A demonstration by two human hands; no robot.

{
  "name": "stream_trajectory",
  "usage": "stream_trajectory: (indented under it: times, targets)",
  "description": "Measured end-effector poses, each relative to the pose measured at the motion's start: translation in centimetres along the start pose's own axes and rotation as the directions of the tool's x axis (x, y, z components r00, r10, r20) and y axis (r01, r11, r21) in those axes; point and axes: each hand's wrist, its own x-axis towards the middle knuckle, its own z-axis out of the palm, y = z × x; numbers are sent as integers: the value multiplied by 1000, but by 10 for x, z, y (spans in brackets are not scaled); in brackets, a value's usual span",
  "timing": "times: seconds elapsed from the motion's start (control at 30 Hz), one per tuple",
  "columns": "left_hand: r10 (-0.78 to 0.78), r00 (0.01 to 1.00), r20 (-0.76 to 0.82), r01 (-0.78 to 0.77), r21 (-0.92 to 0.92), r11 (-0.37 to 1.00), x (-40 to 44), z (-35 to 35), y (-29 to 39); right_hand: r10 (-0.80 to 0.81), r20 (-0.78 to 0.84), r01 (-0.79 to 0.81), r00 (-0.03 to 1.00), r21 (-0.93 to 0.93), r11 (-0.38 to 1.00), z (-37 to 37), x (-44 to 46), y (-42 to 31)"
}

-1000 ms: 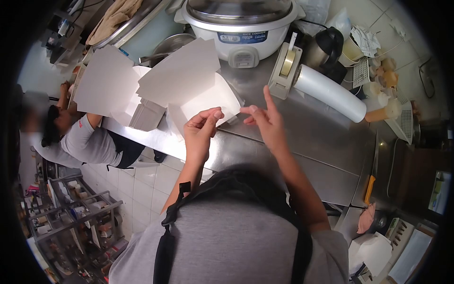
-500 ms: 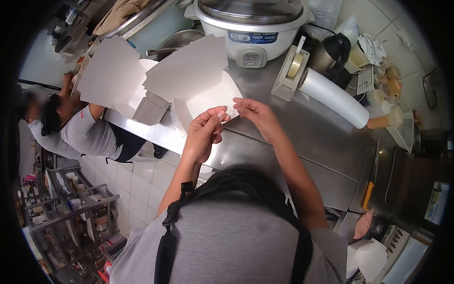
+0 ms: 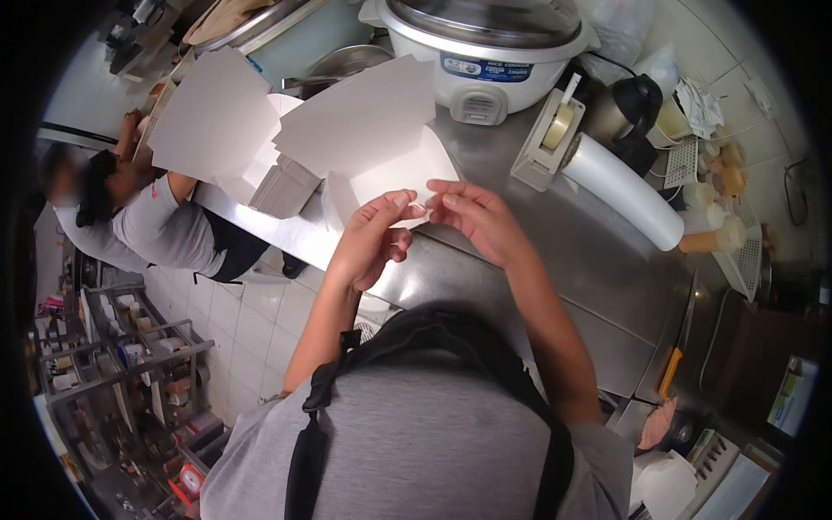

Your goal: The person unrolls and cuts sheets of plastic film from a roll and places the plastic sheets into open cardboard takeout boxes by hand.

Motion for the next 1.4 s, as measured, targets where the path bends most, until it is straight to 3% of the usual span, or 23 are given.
stream_trajectory:
  times: [0.07,0.33,0.43,0.63,0.9,1.0,1.07,1.2,1.4]
  targets:
    - [10,997,-71,-12,-29,999,3,-3,3,10,22,-10,1000,26,1000,3,-5,0]
    - [146,986,-76,-143,45,989,7,-3,-4,30,-83,-30,996,0,1000,7,-9,10]
    - [192,977,-96,-185,80,980,6,-3,-8,-66,-116,51,991,-128,990,13,-7,19]
    - [277,945,-174,-251,158,955,6,3,-14,-184,-167,157,969,-164,974,16,-4,31]
    - [415,896,-160,-348,329,878,9,-3,-27,-86,-347,67,934,-68,995,30,-2,34]
    - [659,751,-45,-484,641,596,13,-8,-32,-52,-390,50,919,-15,999,29,-1,36]
    - [721,693,22,-435,810,393,10,-9,-29,-39,-410,45,911,4,999,29,0,37]
    - [770,611,183,-396,913,97,12,-13,-28,-15,-434,19,901,4,1000,29,0,37]
    - [749,602,278,-410,912,-9,14,-16,-22,6,-441,5,897,23,1000,32,2,37]
